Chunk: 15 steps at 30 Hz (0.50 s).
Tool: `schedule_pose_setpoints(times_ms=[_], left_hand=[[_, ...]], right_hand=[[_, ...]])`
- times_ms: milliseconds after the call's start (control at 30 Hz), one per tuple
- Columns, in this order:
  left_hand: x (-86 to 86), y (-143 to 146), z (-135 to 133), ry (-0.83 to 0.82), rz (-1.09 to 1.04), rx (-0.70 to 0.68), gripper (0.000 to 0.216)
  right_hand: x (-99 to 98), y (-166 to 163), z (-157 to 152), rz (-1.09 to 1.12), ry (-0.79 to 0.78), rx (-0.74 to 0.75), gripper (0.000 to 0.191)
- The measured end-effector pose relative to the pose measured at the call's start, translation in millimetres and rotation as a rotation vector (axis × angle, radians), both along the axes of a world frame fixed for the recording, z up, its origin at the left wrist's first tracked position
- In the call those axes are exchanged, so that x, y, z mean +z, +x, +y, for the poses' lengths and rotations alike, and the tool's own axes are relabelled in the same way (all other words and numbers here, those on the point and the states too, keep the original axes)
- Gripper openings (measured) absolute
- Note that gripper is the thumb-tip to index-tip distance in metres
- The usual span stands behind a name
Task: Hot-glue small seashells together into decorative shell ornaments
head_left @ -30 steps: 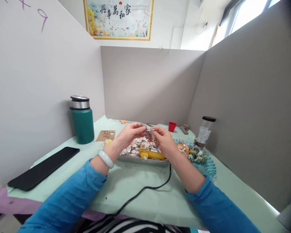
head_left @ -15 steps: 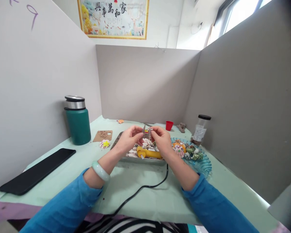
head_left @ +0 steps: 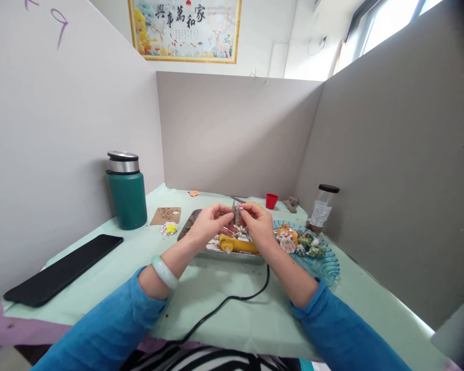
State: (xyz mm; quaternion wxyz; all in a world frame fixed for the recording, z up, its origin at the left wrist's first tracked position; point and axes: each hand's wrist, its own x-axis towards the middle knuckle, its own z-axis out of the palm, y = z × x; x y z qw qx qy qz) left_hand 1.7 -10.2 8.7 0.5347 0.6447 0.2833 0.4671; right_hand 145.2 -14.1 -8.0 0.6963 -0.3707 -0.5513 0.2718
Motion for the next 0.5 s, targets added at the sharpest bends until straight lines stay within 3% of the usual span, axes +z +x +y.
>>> schedule_pose_setpoints(times_ms=[500], left_hand=[[1.7,-1.1,-1.2,0.002,-0.057,0.007,0.030]], right_hand=[[-8.7,2.5,3.0,-0.131,0.113,-0.051,0.015]])
